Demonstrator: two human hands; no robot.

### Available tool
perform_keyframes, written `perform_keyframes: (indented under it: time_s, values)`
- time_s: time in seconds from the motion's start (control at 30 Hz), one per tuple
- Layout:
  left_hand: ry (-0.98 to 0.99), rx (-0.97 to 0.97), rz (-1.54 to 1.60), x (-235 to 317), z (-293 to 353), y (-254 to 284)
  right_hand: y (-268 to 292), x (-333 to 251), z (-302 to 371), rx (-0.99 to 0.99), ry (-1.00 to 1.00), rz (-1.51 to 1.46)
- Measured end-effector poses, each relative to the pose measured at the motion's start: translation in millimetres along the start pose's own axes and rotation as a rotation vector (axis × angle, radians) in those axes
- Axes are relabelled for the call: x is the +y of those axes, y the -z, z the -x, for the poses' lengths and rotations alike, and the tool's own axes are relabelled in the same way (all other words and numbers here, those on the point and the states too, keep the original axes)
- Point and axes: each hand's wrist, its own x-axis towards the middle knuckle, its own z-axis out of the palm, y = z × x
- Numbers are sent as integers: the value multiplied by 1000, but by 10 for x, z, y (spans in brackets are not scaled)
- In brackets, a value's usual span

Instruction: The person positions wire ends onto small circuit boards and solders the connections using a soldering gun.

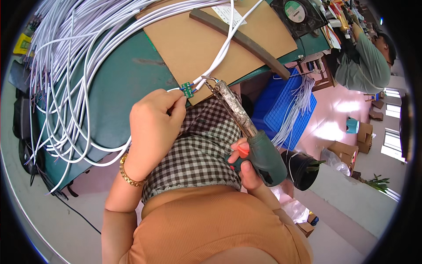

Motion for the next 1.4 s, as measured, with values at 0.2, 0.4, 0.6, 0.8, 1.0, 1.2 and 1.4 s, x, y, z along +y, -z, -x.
perform_keyframes:
  time_s: [0.2, 0.4, 0.6, 0.8, 1.0, 1.2, 1.4]
  values:
    - [64, -71, 73, -4, -44, 38, 60, -51, 34, -68, -4, 71]
    - [202, -145, 158, 34, -106, 73, 79, -223, 13, -125, -22, 173]
    - [277, -240, 187, 32, -176, 100, 54, -238, 72, -135, -147, 166]
    - [140, -371, 184, -48, -286, 143, 82, -125, 143, -201, -73, 178]
    - [279, -546, 233, 2, -373, 219, 134, -151, 54, -273, -152, 90]
    - [320, -563, 265, -9, -402, 205, 197, -169, 56, -388, -227, 435]
    - [341, -561, 304, -34, -398, 194, 193, -204, 10, -451, -209, 454]
